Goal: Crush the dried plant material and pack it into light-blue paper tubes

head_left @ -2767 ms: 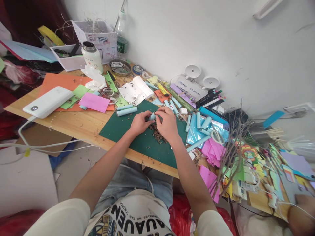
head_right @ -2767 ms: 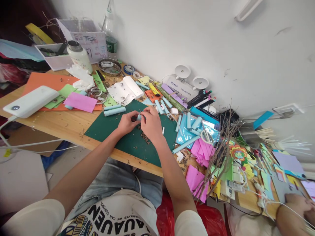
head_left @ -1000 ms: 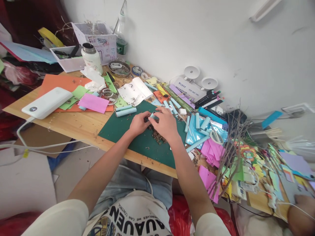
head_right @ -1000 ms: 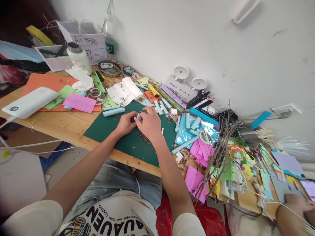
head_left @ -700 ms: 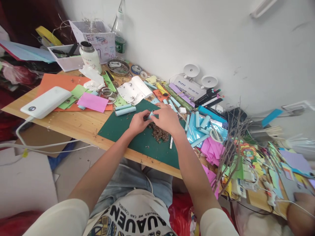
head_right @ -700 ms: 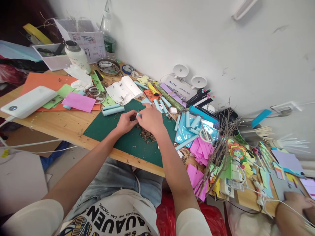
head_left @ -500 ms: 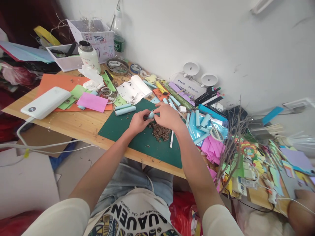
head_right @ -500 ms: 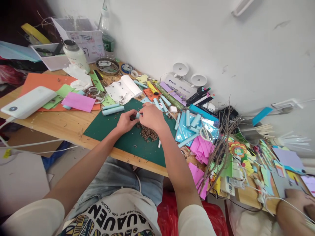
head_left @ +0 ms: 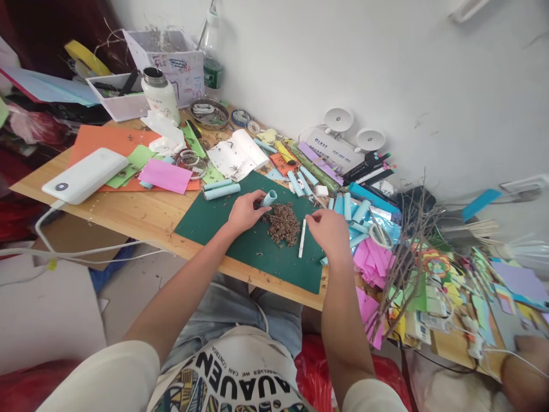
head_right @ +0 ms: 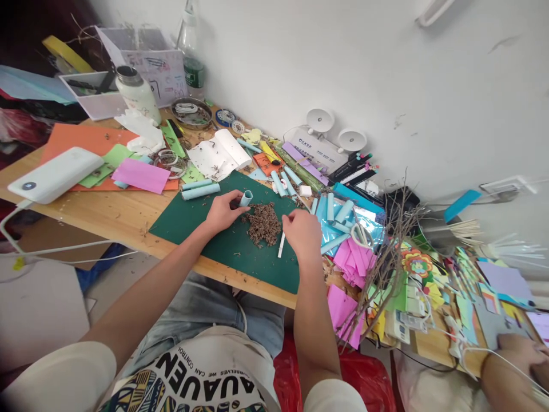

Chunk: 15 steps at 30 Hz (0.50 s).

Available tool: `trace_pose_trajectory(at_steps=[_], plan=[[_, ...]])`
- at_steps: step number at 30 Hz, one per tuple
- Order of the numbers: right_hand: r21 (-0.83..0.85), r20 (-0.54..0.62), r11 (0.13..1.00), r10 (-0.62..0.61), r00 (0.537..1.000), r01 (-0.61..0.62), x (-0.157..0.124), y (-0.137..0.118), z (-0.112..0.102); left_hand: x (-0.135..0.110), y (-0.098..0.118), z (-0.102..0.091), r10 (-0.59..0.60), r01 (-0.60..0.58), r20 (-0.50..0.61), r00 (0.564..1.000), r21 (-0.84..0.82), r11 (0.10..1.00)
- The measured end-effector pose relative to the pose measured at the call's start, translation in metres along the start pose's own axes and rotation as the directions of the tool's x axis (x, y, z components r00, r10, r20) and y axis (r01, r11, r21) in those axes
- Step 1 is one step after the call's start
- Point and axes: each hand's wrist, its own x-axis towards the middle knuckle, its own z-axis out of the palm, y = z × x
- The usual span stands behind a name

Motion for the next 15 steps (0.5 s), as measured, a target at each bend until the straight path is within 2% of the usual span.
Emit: trace_pose_trajectory(at_steps=[2,5,7,9,12,15], plan=[[-0.088,0.087,0.985,0.152,0.984,-0.145,-0.004,0.014,0.021,0.001,0.0,0.0,-0.008,0.008,0.001,1.0,-0.006,1.0],[-0.105,0.177,0.968,0.245,0.953,-0.229,-0.006,0.022,0.048,0.001,-0.001,0.0,-0.011,0.011,0.002,1.0,-0.01,1.0],[-0.097,0.2,0.962,0.268,0.942,-0.253,-0.008,0.022,0.056,0.001,-0.001,0.0,-0.012,0.012,0.0,1.0,-0.013,1.0],[-0.089,0.171,0.96,0.278,0.945,-0.266,-0.01,0.023,0.053,0.001,-0.001,0.0,-0.013,0.013,0.0,1.0,-0.02,1.0],[0.006,0.032,0.979,0.205,0.978,-0.206,-0.016,0.02,0.034,0.001,-0.001,0.0,-0.006,0.006,0.003,1.0,-0.023,1.0],[0.233,-0.107,0.972,-0.018,0.994,0.042,-0.021,0.007,0.011,0.001,-0.002,0.001,0.004,-0.004,-0.008,1.0,-0.012,1.0]])
